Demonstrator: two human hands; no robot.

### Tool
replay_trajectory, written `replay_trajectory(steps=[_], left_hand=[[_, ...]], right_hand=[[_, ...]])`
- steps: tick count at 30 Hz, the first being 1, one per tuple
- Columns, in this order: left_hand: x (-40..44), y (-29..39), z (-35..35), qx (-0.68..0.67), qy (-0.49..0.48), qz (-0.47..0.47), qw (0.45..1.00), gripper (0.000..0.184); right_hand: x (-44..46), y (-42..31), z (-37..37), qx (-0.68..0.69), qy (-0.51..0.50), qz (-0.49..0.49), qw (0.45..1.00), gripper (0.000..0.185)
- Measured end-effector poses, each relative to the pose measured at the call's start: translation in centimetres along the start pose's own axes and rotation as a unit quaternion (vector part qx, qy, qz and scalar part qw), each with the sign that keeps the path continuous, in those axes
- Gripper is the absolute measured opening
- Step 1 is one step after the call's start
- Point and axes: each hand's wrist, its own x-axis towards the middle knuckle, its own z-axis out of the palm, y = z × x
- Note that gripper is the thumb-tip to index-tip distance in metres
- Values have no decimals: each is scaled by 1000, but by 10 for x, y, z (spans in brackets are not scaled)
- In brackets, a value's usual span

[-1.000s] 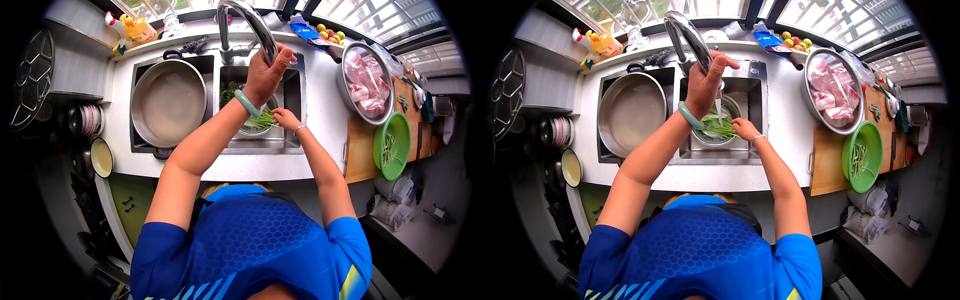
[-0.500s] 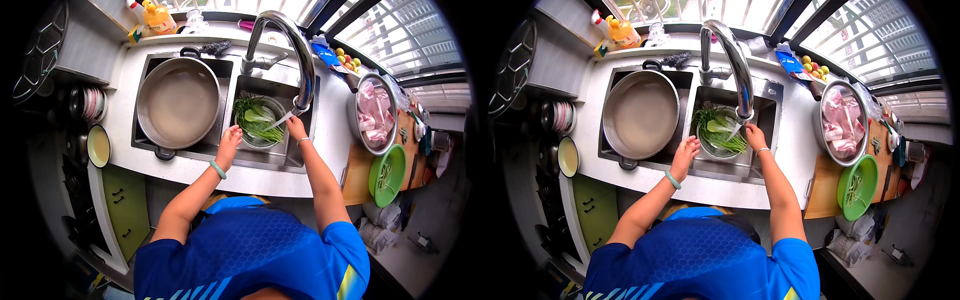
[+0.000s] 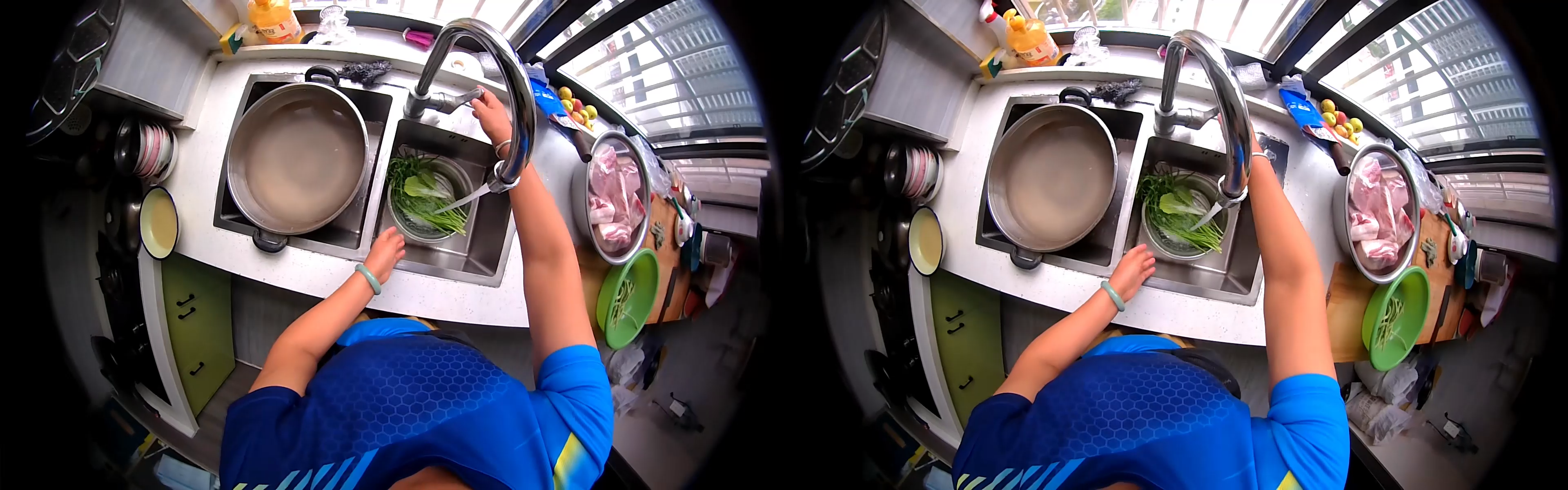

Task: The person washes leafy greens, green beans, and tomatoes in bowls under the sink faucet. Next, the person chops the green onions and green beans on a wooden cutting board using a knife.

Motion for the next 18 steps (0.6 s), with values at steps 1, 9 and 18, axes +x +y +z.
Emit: replay_trajectory(steps=[1,9,18], left_hand=[[3,0,-1,5,-5,-2,1000,54],[23,-5,-11,-20,-31,-7,999,49],[41,-8,-12,-11,-46,-16,999,55]], right_hand=[[-6,-5,8,-5,3,8,1000,48],[-38,-32,40,-162,72,-134,975,33],[-80,-84,47,-169,42,-73,982,27]])
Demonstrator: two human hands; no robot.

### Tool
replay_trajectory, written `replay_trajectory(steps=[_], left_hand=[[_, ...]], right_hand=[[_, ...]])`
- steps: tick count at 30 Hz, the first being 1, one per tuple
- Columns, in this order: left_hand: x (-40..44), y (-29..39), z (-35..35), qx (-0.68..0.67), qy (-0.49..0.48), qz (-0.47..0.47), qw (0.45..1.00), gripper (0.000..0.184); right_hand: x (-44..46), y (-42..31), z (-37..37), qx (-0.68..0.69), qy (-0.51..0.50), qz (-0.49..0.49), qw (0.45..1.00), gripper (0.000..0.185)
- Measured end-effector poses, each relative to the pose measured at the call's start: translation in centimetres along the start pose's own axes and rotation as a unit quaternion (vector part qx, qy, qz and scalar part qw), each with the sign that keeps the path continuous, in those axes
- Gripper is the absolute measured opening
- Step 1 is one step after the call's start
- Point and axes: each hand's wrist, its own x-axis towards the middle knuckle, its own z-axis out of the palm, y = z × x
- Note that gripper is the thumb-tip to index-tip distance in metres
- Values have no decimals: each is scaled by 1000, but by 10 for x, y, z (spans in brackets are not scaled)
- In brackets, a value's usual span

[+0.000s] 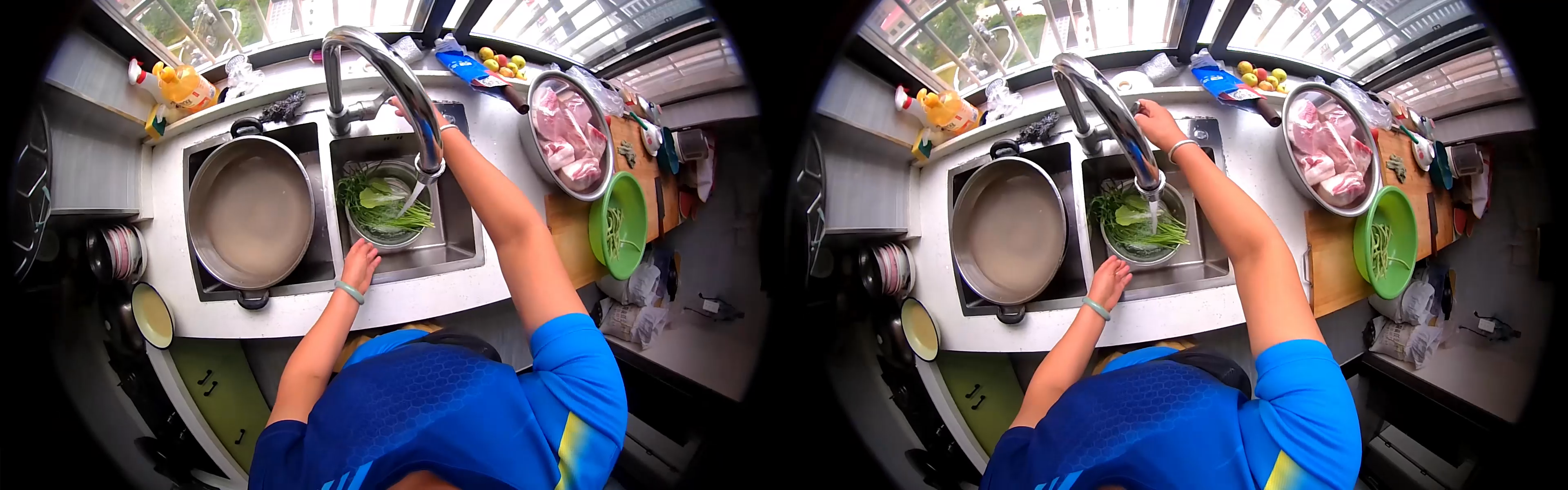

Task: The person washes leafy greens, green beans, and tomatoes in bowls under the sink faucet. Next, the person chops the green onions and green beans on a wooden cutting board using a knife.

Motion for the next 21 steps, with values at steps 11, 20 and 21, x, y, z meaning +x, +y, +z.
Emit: replay_trajectory(steps=[11,20,21], left_hand=[[57,-24,12,-38,68,-40,996,56],[125,-39,5,-69,145,-53,986,52],[133,-47,2,-56,144,-52,987,58]], right_hand=[[-50,137,4,-37,-96,-77,992,42],[-118,301,82,-570,-103,28,815,48],[-120,287,90,-465,-76,103,876,31]])
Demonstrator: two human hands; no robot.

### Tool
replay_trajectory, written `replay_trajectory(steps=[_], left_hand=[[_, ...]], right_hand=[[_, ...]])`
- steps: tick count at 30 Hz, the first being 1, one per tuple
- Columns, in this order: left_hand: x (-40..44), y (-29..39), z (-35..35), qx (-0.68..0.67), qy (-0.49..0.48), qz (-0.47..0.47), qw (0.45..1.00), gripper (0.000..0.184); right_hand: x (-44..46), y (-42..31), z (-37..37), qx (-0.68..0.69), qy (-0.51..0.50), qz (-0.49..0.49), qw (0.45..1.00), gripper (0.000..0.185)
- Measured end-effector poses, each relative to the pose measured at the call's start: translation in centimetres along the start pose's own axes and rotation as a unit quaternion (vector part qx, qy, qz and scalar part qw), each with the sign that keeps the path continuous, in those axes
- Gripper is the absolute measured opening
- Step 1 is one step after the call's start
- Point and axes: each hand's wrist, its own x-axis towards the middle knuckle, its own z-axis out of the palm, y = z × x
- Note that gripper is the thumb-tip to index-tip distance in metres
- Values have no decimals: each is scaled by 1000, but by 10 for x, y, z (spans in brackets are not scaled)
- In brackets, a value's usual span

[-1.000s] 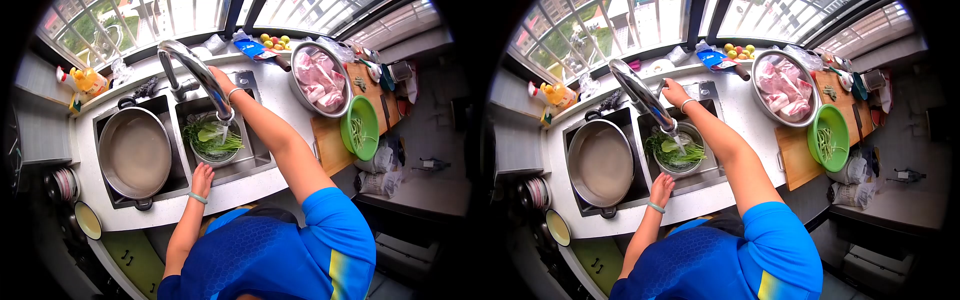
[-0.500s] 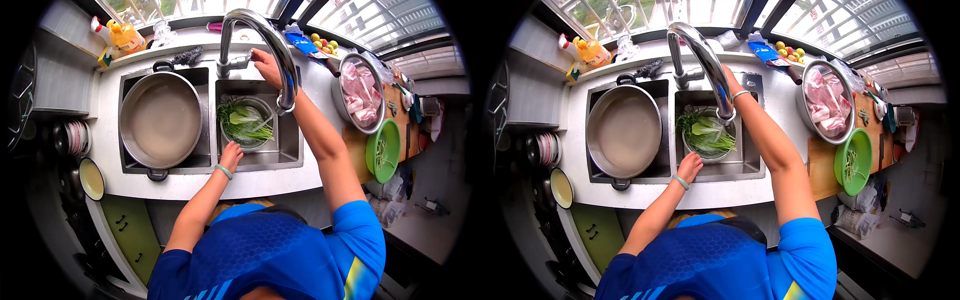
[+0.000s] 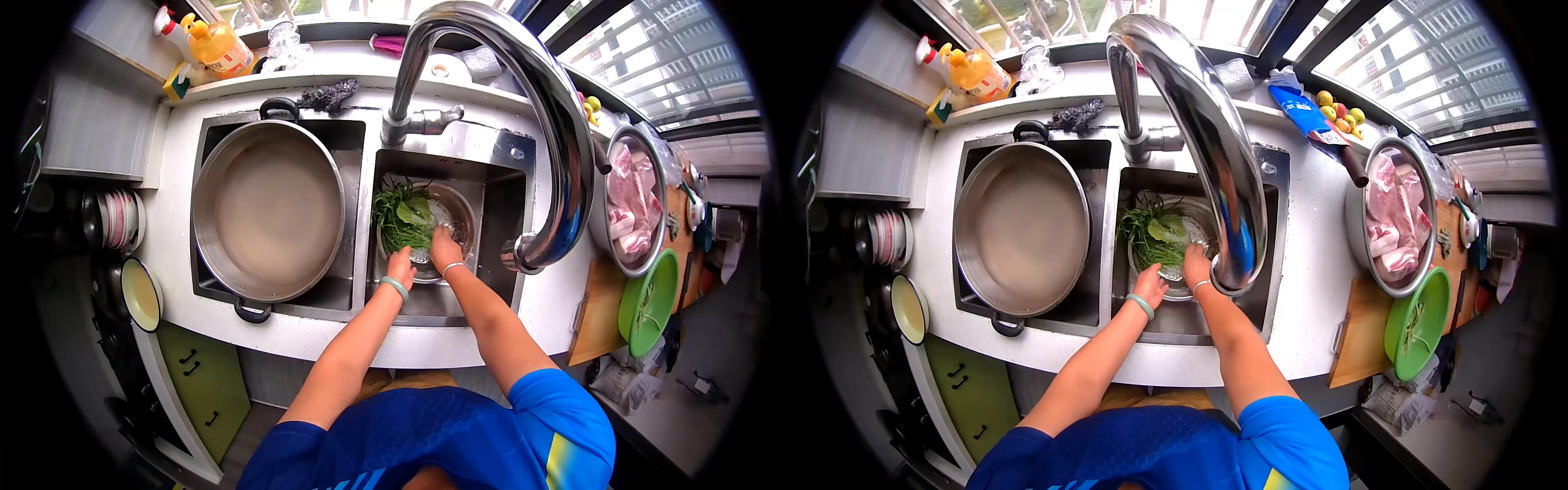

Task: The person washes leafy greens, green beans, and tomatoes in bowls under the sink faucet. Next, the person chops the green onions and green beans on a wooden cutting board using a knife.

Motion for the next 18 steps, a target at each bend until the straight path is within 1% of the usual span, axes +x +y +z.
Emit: replay_trajectory(steps=[1,3,4,5,7,8,9,11,12,13,15,16,17,18], left_hand=[[-7,3,5,1,1,-1,1000,58],[-18,6,14,-30,0,-39,999,64],[-5,0,12,-36,-20,-37,998,65],[0,0,10,-38,-22,-38,998,65],[12,5,9,-69,-29,-51,996,70],[-2,17,19,-70,29,-31,997,74],[2,16,17,-71,30,-30,997,74],[20,8,9,-104,13,12,994,72],[28,2,13,-122,56,-33,990,68],[19,0,25,-107,77,-50,990,64],[78,-46,15,-202,-17,-12,979,61],[66,-36,20,-167,13,-91,982,58],[52,-26,23,-167,12,-94,981,58],[48,-21,19,-171,-50,-96,979,61]], right_hand=[[2,-6,4,2,-1,1,1000,31],[5,-13,3,96,-9,-7,995,18],[8,-17,0,111,-25,-31,993,31],[10,-17,-5,108,-25,-30,993,31],[6,-33,-45,88,-105,-91,986,40],[6,-38,-72,61,-138,-70,986,53],[12,-23,-72,122,-125,-89,981,57],[26,0,-49,222,-4,-46,974,57],[26,-2,-39,247,53,-9,967,53],[23,-9,-21,272,110,30,956,49],[37,7,69,193,102,84,972,44],[23,-13,54,270,46,107,956,42],[12,-29,34,342,-11,127,931,41],[13,-27,34,405,-118,139,896,43]])
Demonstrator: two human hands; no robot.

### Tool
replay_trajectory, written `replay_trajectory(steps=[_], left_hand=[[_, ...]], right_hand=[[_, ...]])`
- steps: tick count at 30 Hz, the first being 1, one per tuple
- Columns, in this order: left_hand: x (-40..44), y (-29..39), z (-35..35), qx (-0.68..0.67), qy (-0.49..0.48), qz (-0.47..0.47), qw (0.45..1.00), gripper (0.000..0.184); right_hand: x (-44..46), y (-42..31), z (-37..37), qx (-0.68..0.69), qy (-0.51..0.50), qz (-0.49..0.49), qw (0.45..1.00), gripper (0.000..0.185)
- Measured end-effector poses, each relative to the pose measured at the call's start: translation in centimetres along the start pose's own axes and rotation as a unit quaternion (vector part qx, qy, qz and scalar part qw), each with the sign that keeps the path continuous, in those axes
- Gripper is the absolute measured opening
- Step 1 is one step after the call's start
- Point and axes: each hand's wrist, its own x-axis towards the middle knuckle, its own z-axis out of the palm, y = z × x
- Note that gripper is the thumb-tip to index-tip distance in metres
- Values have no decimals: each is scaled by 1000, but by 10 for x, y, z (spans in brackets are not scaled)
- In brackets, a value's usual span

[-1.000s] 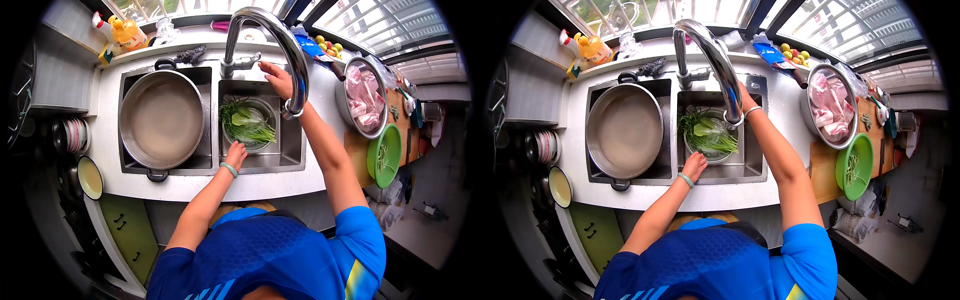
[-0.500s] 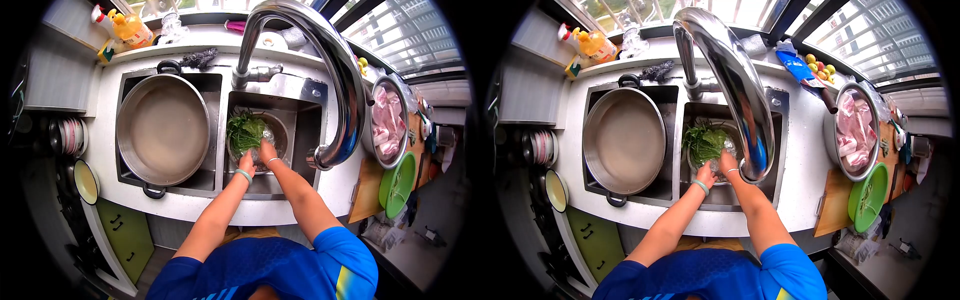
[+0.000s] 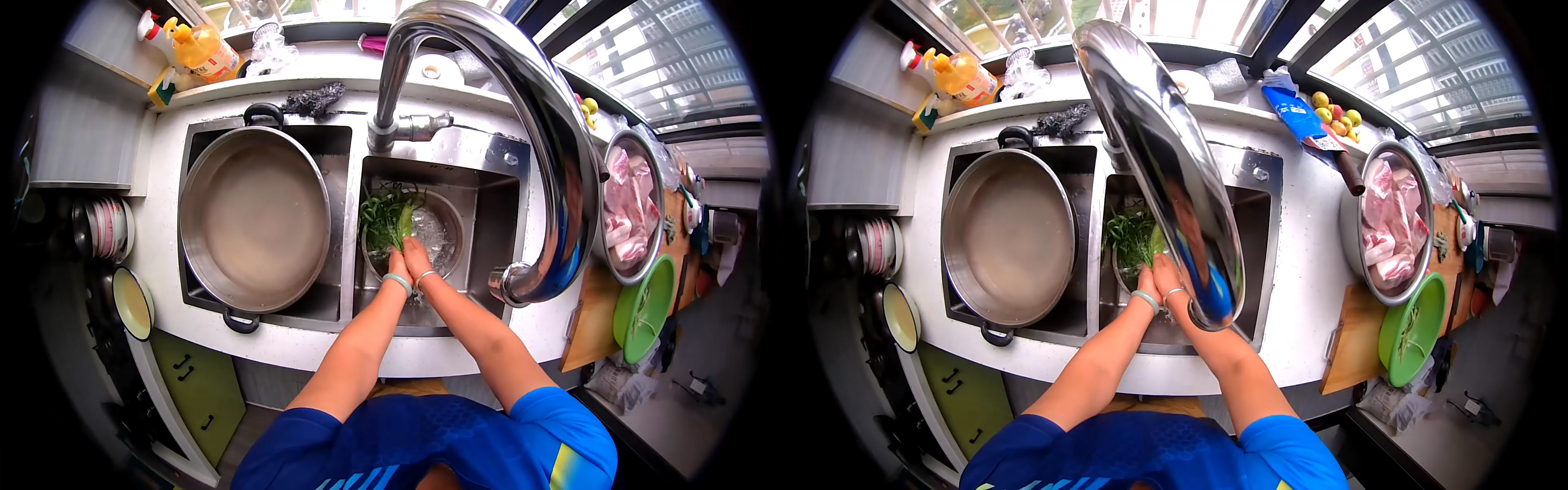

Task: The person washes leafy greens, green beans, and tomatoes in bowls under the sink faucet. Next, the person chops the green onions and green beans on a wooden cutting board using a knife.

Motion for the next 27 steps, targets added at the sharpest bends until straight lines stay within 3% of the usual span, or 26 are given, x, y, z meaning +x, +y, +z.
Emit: replay_trajectory(steps=[1,2,3,4,5,6,7,8,9,11,12,15,17,19,20,21,22,23,25,27], left_hand=[[-9,6,0,2,-61,-13,998,65],[-18,13,-1,-13,-33,-40,999,64],[1,8,-18,-54,-157,-15,986,60],[21,2,-35,-96,-281,1,955,55],[49,-3,-58,-213,-503,-17,837,52],[21,1,-36,-137,-337,-7,932,49],[-25,10,5,-55,-160,6,986,45],[-54,13,26,-16,-154,29,987,49],[-34,7,9,2,-190,55,980,48],[-60,9,19,50,-162,36,985,52],[-52,8,6,50,-159,38,985,52],[-25,17,-23,110,27,146,983,60],[0,26,-26,25,64,158,985,50],[17,29,-19,-17,47,217,975,46],[17,32,-11,-15,18,230,973,41],[34,34,-40,-106,-79,176,976,33],[38,34,-43,-35,-89,220,971,31],[39,36,-41,36,-94,264,959,29],[2,33,-21,14,-142,248,958,30],[-24,33,0,-8,-181,231,956,31]], right_hand=[[-15,-13,2,0,1,2,1000,43],[-34,-24,7,67,1,-11,998,42],[-48,-33,11,133,0,-23,991,41],[-48,-29,13,72,23,-128,989,36],[-43,-25,12,74,22,-126,989,36],[-34,-18,7,-24,68,-187,980,34],[-23,-17,0,-121,113,-251,954,32],[-19,-23,-8,-117,110,-252,954,32],[-21,-37,-17,-200,105,-268,936,32],[-19,-60,-41,-366,96,-296,877,30],[-12,-56,-48,-358,116,-285,881,30],[0,-60,-54,-217,162,-239,932,34],[36,-24,-33,-148,152,-207,955,41],[71,14,2,-84,-3,-161,983,47],[35,-10,9,-6,59,-340,938,43],[-8,-44,15,38,112,-511,852,45],[-17,-45,18,44,93,-527,844,44],[-22,-39,19,11,48,-443,895,43],[-28,-25,11,-88,-19,-286,954,42],[-20,-19,4,-161,7,-300,940,43]])
